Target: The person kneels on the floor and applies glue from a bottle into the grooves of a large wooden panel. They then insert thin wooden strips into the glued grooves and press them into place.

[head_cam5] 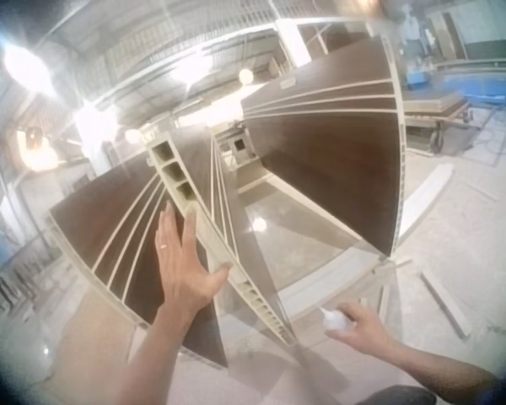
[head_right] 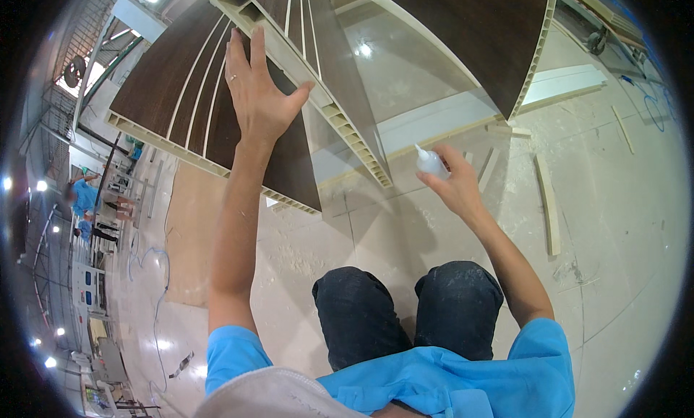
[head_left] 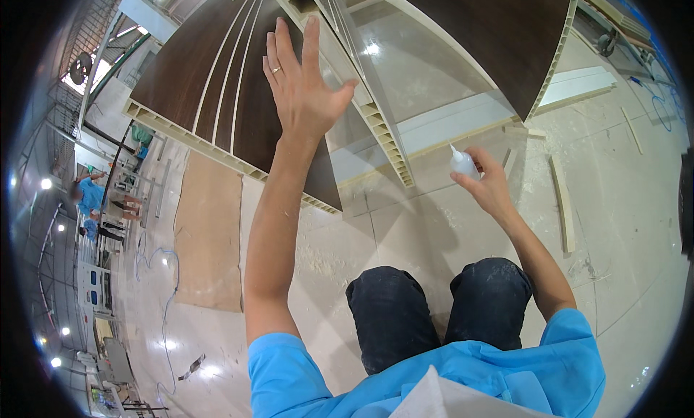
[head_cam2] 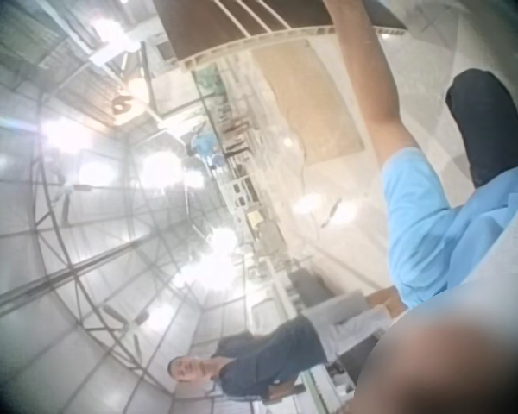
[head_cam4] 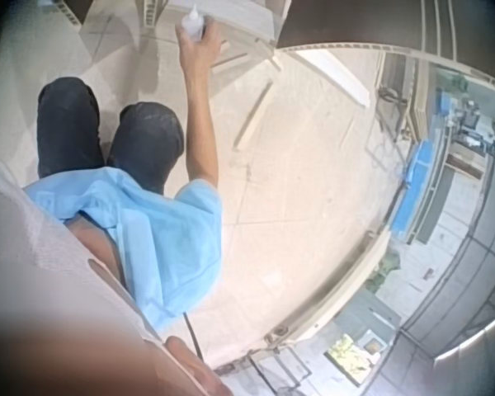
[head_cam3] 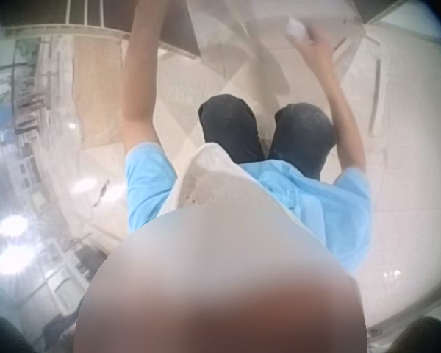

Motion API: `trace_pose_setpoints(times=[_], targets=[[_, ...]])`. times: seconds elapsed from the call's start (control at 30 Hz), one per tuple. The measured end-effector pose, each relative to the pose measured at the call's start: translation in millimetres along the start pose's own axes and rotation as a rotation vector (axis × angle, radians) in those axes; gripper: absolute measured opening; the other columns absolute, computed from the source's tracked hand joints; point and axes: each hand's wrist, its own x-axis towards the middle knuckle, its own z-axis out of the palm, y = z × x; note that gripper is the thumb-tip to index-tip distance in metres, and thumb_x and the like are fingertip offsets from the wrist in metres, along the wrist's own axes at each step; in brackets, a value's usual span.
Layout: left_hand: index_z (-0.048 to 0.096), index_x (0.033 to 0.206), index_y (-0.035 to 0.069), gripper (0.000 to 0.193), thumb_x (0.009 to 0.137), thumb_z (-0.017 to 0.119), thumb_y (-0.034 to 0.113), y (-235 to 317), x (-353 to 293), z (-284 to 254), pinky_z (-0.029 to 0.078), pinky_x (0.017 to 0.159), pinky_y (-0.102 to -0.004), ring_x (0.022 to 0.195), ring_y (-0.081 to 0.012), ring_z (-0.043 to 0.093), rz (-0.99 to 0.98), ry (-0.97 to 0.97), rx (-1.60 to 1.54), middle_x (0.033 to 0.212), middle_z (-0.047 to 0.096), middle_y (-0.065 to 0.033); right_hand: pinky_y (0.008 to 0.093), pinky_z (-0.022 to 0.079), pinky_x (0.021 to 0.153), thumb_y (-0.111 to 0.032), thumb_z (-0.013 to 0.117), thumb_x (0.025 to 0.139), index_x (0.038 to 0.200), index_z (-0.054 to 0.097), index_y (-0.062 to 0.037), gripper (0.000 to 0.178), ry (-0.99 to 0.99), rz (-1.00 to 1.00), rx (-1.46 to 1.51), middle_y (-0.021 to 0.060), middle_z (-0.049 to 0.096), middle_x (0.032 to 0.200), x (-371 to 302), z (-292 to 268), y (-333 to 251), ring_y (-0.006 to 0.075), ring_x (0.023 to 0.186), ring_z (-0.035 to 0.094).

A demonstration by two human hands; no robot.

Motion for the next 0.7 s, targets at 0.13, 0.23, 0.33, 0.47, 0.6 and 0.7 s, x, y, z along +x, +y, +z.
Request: trace_pose_setpoints(times=[0.13,0.23,0.33,0.47,0.6,0.7], targets=[[0.032,0.174,0.022,0.124,0.068,0.096,0.035,3,-2,0,0.029,0.123,-0.0718,0.157,-0.0583,0.027,-0.024,-0.046,0.027,0.173,0.026,-0.0341,0.0403,0.055,0.097,-0.026,0.089,0.085,0.129,0.069,-0.0010,0.054,0.001,-0.011,-0.025,0.0161,0.075,0.114,-6,-3,1,0.0283,0.107,0.072],[0.031,0.174,0.022,0.123,0.069,0.094,0.035,4,-2,1,0.028,0.123,-0.0730,0.158,-0.0582,0.027,-0.039,-0.055,0.032,0.173,0.025,-0.0336,0.0406,0.055,0.097,-0.026,0.089,0.085,0.129,0.069,0.0002,0.055,0.004,-0.019,-0.022,0.0165,0.075,0.114,-8,-3,3,0.0287,0.107,0.071],[0.030,0.174,0.022,0.121,0.071,0.093,0.034,4,1,2,0.028,0.123,-0.0735,0.157,-0.0582,0.027,-0.021,-0.043,0.027,0.173,0.025,-0.0330,0.0407,0.055,0.097,-0.027,0.089,0.086,0.130,0.069,0.0013,0.056,0.007,-0.027,-0.033,0.0169,0.075,0.115,-8,0,5,0.0290,0.108,0.072],[0.034,0.173,0.021,0.118,0.072,0.093,0.034,5,-2,3,0.029,0.122,-0.0740,0.157,-0.0585,0.028,-0.008,-0.028,0.038,0.172,0.028,-0.0321,0.0409,0.055,0.097,-0.028,0.090,0.086,0.131,0.069,0.0005,0.057,0.015,-0.037,-0.020,0.0174,0.075,0.116,-11,3,9,0.0303,0.108,0.072],[0.037,0.172,0.019,0.115,0.073,0.093,0.035,5,-5,4,0.030,0.122,-0.0736,0.156,-0.0582,0.030,-0.001,-0.026,0.077,0.171,0.030,-0.0316,0.0413,0.056,0.099,-0.026,0.090,0.086,0.133,0.069,-0.0015,0.057,0.024,0.021,-0.030,0.0181,0.075,0.119,-16,7,17,0.0321,0.111,0.072],[0.038,0.171,0.017,0.114,0.074,0.095,0.033,5,-4,4,0.030,0.124,-0.0702,0.155,-0.0588,0.030,0.006,-0.024,0.061,0.171,0.030,-0.0321,0.0417,0.056,0.100,-0.024,0.091,0.085,0.134,0.069,-0.0026,0.058,0.060,0.004,0.012,0.0179,0.075,0.122,-19,12,28,0.0326,0.114,0.072]])
